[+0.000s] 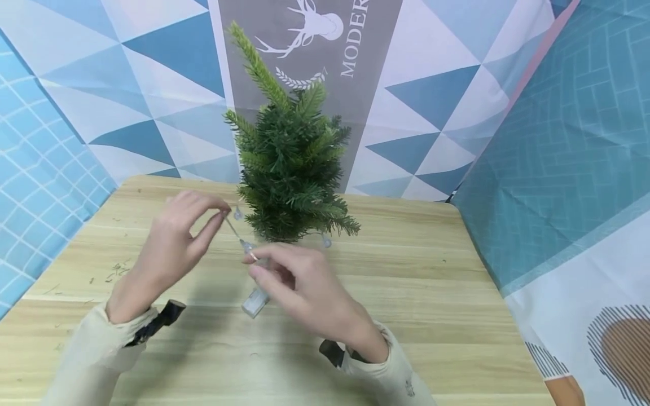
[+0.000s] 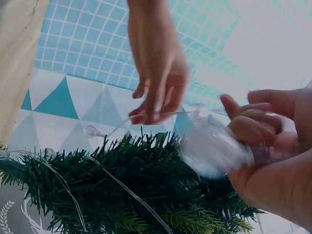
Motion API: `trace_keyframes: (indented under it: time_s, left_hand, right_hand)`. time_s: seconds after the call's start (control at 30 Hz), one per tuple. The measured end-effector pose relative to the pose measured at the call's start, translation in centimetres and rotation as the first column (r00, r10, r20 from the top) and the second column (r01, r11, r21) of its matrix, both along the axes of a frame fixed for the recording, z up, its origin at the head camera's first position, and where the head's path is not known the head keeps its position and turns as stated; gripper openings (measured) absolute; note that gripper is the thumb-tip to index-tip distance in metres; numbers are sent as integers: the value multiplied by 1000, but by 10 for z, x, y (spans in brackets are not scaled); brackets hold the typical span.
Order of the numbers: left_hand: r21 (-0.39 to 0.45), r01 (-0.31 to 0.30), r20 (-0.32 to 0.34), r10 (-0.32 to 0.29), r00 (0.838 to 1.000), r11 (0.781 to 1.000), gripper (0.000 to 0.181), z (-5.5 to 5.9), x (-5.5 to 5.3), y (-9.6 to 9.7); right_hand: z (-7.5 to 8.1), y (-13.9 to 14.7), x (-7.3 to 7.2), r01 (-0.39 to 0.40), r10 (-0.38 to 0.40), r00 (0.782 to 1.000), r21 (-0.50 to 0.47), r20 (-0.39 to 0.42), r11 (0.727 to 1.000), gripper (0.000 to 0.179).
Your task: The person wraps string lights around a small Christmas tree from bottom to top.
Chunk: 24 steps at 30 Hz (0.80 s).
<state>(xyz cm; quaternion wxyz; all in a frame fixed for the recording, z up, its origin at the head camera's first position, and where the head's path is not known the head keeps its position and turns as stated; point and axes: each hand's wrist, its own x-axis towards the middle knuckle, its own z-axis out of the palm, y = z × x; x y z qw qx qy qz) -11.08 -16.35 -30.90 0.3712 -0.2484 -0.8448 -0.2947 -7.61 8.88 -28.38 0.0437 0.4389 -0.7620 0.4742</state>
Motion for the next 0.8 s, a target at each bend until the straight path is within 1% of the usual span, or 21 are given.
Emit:
trace_keyframes:
  time_s: [0.03, 0.1, 0.17, 0.23, 0.27, 0.33, 0.37, 0.43, 0.5, 0.57, 0.63, 0.7, 0.8]
  left_hand:
    - [9, -29, 4, 29, 1000, 1000, 10, 0, -4, -4]
    - [56, -77, 4, 77, 997, 995, 9, 2, -11, -12]
    - [106, -112, -10, 114, 993, 988, 7, 6, -15, -17]
    - [155, -133, -35, 140, 990, 979, 8, 10, -17, -18]
    - [170, -137, -46, 147, 988, 976, 10, 12, -17, -18]
    - [203, -141, -53, 154, 987, 969, 13, 16, -17, -17]
    - [227, -134, -50, 149, 988, 965, 13, 18, -17, -15]
    - [271, -106, -31, 119, 992, 957, 13, 22, -18, -10]
    - [318, -62, -6, 67, 998, 946, 12, 25, -20, -3]
    - [354, -10, 15, 5, 1000, 935, 11, 27, -22, 5]
    - [353, 31, 30, -44, 999, 935, 10, 29, -25, 12]
    - [333, 61, 38, -78, 996, 941, 9, 30, -27, 18]
    - [284, 77, 58, -97, 994, 956, 10, 29, -26, 23]
  right_hand:
    - [-1, -1, 0, -7, 8, 1000, 20, -8, 1000, 18]
    - [-2, -3, 0, -16, 17, 1000, 48, -25, 999, 18]
    - [-1, -3, -1, -6, 8, 999, 54, -42, 999, 18]
    - [1, -1, -1, 21, -19, 997, 25, -74, 999, 18]
    - [2, 0, -2, 38, -38, 994, -4, -101, 999, 17]
    - [6, 4, -4, 80, -92, 981, -76, -170, 994, 15]
    - [7, 6, -6, 101, -125, 969, -118, -212, 988, 14]
    - [10, 10, -8, 150, -205, 937, -203, -282, 968, 11]
    - [13, 15, -11, 193, -280, 904, -276, -323, 942, 9]
    - [15, 20, -14, 242, -350, 873, -322, -340, 915, 9]
    - [18, 25, -16, 285, -407, 846, -354, -343, 891, 10]
    - [19, 31, -18, 320, -451, 825, -376, -342, 870, 10]
    - [20, 41, -21, 361, -498, 807, -403, -318, 841, 9]
